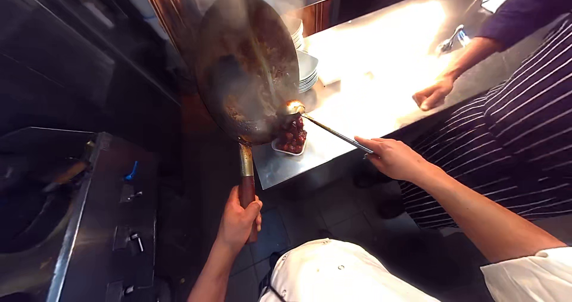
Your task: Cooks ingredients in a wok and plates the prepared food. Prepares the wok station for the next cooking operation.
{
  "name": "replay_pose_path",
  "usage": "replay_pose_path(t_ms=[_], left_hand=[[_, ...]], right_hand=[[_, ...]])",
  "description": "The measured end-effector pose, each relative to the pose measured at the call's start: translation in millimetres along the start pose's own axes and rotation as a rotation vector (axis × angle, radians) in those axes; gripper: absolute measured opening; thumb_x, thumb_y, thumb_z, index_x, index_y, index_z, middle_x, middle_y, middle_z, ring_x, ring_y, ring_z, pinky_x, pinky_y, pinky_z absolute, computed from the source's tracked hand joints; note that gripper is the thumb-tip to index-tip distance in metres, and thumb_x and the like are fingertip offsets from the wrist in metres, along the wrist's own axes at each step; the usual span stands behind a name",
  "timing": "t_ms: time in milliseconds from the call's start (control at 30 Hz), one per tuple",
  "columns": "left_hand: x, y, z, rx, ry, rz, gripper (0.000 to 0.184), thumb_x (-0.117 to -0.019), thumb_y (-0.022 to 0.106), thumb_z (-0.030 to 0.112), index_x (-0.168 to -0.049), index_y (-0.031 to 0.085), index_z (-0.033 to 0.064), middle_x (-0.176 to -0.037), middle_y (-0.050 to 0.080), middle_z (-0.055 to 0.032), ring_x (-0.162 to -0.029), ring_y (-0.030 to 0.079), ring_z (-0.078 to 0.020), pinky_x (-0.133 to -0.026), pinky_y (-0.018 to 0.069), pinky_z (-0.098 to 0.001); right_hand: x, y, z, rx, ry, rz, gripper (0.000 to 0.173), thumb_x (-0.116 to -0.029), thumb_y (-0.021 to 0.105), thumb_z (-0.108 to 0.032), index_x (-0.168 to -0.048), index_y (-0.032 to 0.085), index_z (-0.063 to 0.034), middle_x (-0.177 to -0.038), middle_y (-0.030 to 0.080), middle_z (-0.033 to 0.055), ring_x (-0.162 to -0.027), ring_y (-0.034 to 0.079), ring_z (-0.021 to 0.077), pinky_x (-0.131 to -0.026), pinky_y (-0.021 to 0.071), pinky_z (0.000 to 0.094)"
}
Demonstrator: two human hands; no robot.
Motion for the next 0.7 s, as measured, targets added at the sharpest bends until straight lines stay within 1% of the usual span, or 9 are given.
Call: replay_pose_path(t_ms=[67,167,267,367,500,533,633,700], left_hand=[[-1,3,-3,-0.010,0.009,0.012,0.042,-0.0865,0.060,0.007,-0.126,0.045,0.0027,-0.082,0.061,-0.0095,-0.048,0.060,-0.0169,-0.044,0.0559,-0.0287],[1,8,-6,0.005,0.023,0.028,0.041,-0.0864,0.061,0.007,-0.124,0.045,0.0021,-0.082,0.061,-0.0100,-0.049,0.060,-0.0176,-0.044,0.0559,-0.0286],[3,10,-8,0.021,0.029,0.045,0.042,-0.0861,0.061,0.008,-0.125,0.046,0.0018,-0.082,0.061,-0.0107,-0.048,0.059,-0.0176,-0.044,0.0557,-0.0289],[6,8,-11,0.027,0.030,0.060,0.046,-0.0860,0.060,0.009,-0.129,0.045,0.0021,-0.082,0.061,-0.0103,-0.049,0.060,-0.0173,-0.044,0.0562,-0.0289],[14,4,-12,0.034,0.050,0.083,0.051,-0.0840,0.061,0.010,-0.132,0.043,0.0019,-0.082,0.061,-0.0081,-0.049,0.060,-0.0162,-0.044,0.0562,-0.0283],[16,5,-12,0.032,0.055,0.087,0.052,-0.0841,0.061,0.010,-0.132,0.043,0.0017,-0.082,0.061,-0.0079,-0.049,0.060,-0.0161,-0.044,0.0563,-0.0282],[18,13,-14,0.032,0.062,0.103,0.050,-0.0854,0.061,0.009,-0.131,0.042,0.0015,-0.083,0.062,-0.0086,-0.050,0.061,-0.0167,-0.045,0.0568,-0.0289],[13,23,-17,0.011,0.075,0.118,0.048,-0.0873,0.060,0.009,-0.131,0.042,0.0013,-0.081,0.062,-0.0086,-0.051,0.061,-0.0170,-0.047,0.0574,-0.0296]], right_hand=[[8,-1,13,-0.054,-0.039,0.023,0.051,-0.0990,0.062,-0.009,-0.149,0.056,-0.0172,-0.113,0.073,0.0143,-0.096,0.071,0.0327,-0.084,0.0562,0.0571],[18,-3,30,-0.073,-0.053,0.025,0.049,-0.0989,0.063,-0.010,-0.147,0.058,-0.0158,-0.116,0.073,0.0130,-0.098,0.071,0.0311,-0.087,0.0559,0.0560],[22,-5,41,-0.082,-0.074,0.043,0.048,-0.0980,0.064,-0.009,-0.145,0.060,-0.0153,-0.111,0.074,0.0112,-0.094,0.072,0.0279,-0.086,0.0566,0.0531],[18,-13,41,-0.112,-0.112,0.073,0.048,-0.0981,0.065,-0.010,-0.145,0.060,-0.0170,-0.106,0.075,0.0098,-0.090,0.071,0.0251,-0.084,0.0568,0.0515],[-1,-18,24,-0.121,-0.179,0.111,0.051,-0.0977,0.064,-0.011,-0.147,0.058,-0.0198,-0.112,0.074,0.0102,-0.097,0.071,0.0265,-0.088,0.0563,0.0540],[-7,-17,16,-0.110,-0.197,0.118,0.052,-0.0973,0.064,-0.010,-0.148,0.057,-0.0206,-0.110,0.073,0.0109,-0.095,0.071,0.0278,-0.085,0.0566,0.0544],[-21,-6,2,-0.001,-0.250,0.145,0.054,-0.0973,0.061,-0.010,-0.149,0.056,-0.0249,-0.097,0.068,0.0085,-0.078,0.068,0.0265,-0.068,0.0567,0.0498],[-26,4,6,0.092,-0.255,0.146,0.054,-0.0977,0.060,-0.009,-0.149,0.056,-0.0269,-0.097,0.068,0.0088,-0.072,0.068,0.0276,-0.063,0.0565,0.0497]])
Point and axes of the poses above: each hand's wrist, its own x-axis away from the middle knuckle, its own y-axis out of the palm, z = x × y, the point moved 4 cm from there along -x, towards the middle knuckle
